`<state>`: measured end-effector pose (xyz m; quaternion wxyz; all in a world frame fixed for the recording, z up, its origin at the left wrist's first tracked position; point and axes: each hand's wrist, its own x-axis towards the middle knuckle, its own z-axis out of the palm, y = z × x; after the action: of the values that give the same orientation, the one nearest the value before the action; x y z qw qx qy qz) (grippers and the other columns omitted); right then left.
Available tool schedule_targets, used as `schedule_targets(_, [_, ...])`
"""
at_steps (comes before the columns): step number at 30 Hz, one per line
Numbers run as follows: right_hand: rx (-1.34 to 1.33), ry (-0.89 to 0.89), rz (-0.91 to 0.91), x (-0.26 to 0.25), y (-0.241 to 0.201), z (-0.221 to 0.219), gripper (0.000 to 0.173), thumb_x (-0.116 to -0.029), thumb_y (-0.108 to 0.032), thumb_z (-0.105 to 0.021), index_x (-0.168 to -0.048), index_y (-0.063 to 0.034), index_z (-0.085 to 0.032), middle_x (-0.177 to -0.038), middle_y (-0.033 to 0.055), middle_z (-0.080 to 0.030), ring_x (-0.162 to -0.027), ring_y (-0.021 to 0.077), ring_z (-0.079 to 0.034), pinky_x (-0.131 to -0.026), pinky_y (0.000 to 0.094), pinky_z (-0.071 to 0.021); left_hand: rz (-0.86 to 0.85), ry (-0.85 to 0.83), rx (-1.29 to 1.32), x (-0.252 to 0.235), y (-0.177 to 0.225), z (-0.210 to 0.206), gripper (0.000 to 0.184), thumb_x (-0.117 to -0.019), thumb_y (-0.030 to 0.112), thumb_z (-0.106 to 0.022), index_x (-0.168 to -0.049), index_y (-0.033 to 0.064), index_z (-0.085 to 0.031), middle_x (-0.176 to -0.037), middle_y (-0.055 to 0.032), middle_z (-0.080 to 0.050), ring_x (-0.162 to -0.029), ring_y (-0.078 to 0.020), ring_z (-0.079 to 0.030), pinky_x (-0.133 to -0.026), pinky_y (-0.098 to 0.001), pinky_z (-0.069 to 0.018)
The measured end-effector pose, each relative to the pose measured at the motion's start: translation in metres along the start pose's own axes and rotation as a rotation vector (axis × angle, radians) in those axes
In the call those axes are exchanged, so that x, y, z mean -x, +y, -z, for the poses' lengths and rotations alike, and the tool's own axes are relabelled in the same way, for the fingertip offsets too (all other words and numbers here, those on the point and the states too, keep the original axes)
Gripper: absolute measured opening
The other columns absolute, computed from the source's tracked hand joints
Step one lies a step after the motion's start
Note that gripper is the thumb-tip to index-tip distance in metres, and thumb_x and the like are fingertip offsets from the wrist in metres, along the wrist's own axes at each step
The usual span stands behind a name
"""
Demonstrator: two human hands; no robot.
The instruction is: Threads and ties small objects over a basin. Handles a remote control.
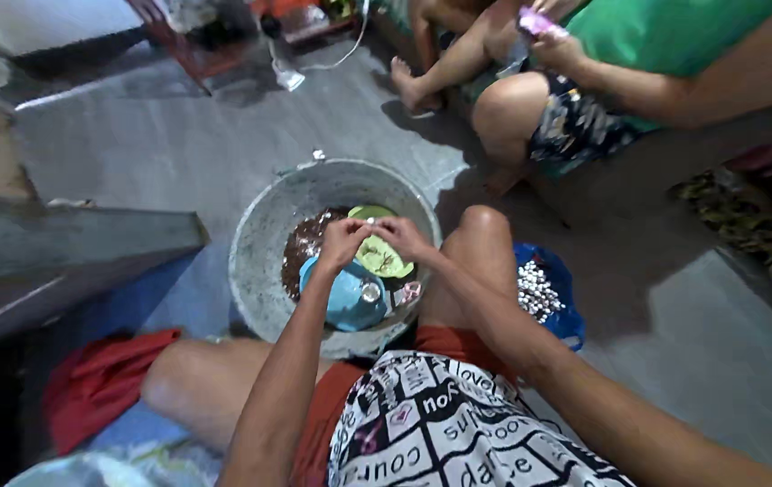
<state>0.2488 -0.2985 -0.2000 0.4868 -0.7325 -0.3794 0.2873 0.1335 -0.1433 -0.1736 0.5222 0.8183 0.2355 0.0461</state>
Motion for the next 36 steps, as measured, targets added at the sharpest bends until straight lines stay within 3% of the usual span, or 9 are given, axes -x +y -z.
schedule_targets(3, [0.087, 0.059, 0.009, -0.007, 0.004, -0.002, 0.029, -0.1048, -0.028, -0.059, -0.112, -0.0031, -0.071, -0.104, 0.0122, -0.072, -0.096, 0.0219, -0.070, -0.092, 0.0453, -0.0570, -0.026, 0.019, -0.129, -0.008, 0.008, -0.001, 0.023, -0.0994, 0.026, -0.067, -0.104, 0.0050, -0.075, -0.093, -0.0089, -0.074, -0.086, -0.0193, -0.071, -0.085, -0.0465, -0.0586])
schedule_targets(10, [0.145, 0.196, -0.040, 0.032, -0.018, 0.019, 0.032, -0.1090, -0.031, -0.051, -0.118, -0.0046, -0.066, -0.104, 0.0164, -0.069, -0.092, 0.0302, -0.068, -0.082, 0.0527, -0.0561, 0.102, 0.159, -0.205, -0.012, -0.001, 0.025, 0.025, -0.0996, 0.025, -0.062, -0.107, 0.0045, -0.074, -0.097, -0.0131, -0.074, -0.089, -0.0262, -0.071, -0.086, -0.0528, -0.0575])
schedule_targets(18, [0.020, 0.210, -0.172, -0.005, 0.020, 0.013, 0.028, -0.1025, -0.031, -0.062, -0.113, -0.0070, -0.073, -0.100, 0.0093, -0.074, -0.088, 0.0200, -0.071, -0.084, 0.0443, -0.0592, 0.459, 0.105, 0.140, -0.042, -0.030, -0.010, 0.022, -0.1002, 0.020, -0.060, -0.109, 0.0031, -0.070, -0.084, -0.0048, -0.067, -0.058, -0.0102, -0.055, -0.055, -0.0286, -0.0497])
schedule_targets(20, [-0.108, 0.189, -0.192, -0.004, 0.021, 0.012, 0.029, -0.1028, -0.029, -0.063, -0.115, -0.0040, -0.071, -0.100, 0.0108, -0.072, -0.083, 0.0190, -0.071, -0.080, 0.0408, -0.0606, 0.431, 0.104, 0.127, -0.050, -0.032, -0.015, 0.028, -0.1008, 0.023, -0.062, -0.119, 0.0032, -0.068, -0.099, -0.0103, -0.070, -0.077, -0.0164, -0.067, -0.072, -0.0356, -0.0593])
schedule_targets(22, [-0.218, 0.182, -0.214, -0.002, 0.021, 0.012, 0.028, -0.1027, -0.026, -0.064, -0.117, -0.0022, -0.070, -0.100, 0.0111, -0.072, -0.080, 0.0172, -0.069, -0.076, 0.0371, -0.0602, 0.339, 0.094, 0.027, -0.050, -0.032, -0.013, 0.038, -0.1004, 0.027, -0.063, -0.132, 0.0048, -0.064, -0.122, -0.0183, -0.068, -0.111, -0.0301, -0.066, -0.098, -0.0528, -0.0529])
schedule_targets(23, [-0.264, 0.179, -0.218, -0.001, 0.021, 0.013, 0.027, -0.1027, -0.025, -0.065, -0.117, -0.0020, -0.069, -0.100, 0.0106, -0.071, -0.080, 0.0163, -0.068, -0.074, 0.0355, -0.0596, 0.275, 0.118, -0.001, -0.048, -0.031, -0.010, 0.037, -0.1011, 0.026, -0.061, -0.132, 0.0062, -0.065, -0.123, -0.0178, -0.069, -0.114, -0.0311, -0.066, -0.100, -0.0549, -0.0517])
schedule_targets(27, [-0.340, 0.162, -0.220, -0.003, 0.019, 0.010, 0.025, -0.1022, -0.024, -0.065, -0.116, -0.0029, -0.069, -0.097, 0.0089, -0.070, -0.079, 0.0153, -0.066, -0.073, 0.0337, -0.0581, 0.053, 0.070, 0.133, -0.027, -0.015, -0.003, 0.026, -0.1047, 0.019, -0.060, -0.121, 0.0025, -0.070, -0.104, -0.0125, -0.073, -0.083, -0.0201, -0.073, -0.077, -0.0405, -0.0630])
schedule_targets(31, [-0.367, 0.110, -0.204, -0.006, 0.016, 0.003, 0.026, -0.1021, -0.024, -0.066, -0.116, -0.0026, -0.069, -0.099, 0.0094, -0.070, -0.081, 0.0164, -0.067, -0.073, 0.0350, -0.0588, -0.007, -0.043, 0.166, -0.014, -0.008, -0.009, 0.029, -0.0991, 0.018, -0.068, -0.124, 0.0023, -0.069, -0.103, -0.0115, -0.074, -0.080, -0.0193, -0.072, -0.076, -0.0403, -0.0633])
schedule_targets(36, [-0.339, 0.075, -0.168, -0.004, 0.019, -0.003, 0.025, -0.1034, -0.024, -0.063, -0.114, -0.0020, -0.068, -0.096, 0.0100, -0.070, -0.078, 0.0177, -0.067, -0.071, 0.0360, -0.0589, -0.045, 0.044, 0.132, -0.011, -0.011, -0.018, 0.017, -0.0972, 0.016, -0.071, -0.109, 0.0044, -0.074, -0.091, -0.0078, -0.074, -0.068, -0.0158, -0.069, -0.065, -0.0363, -0.0618])
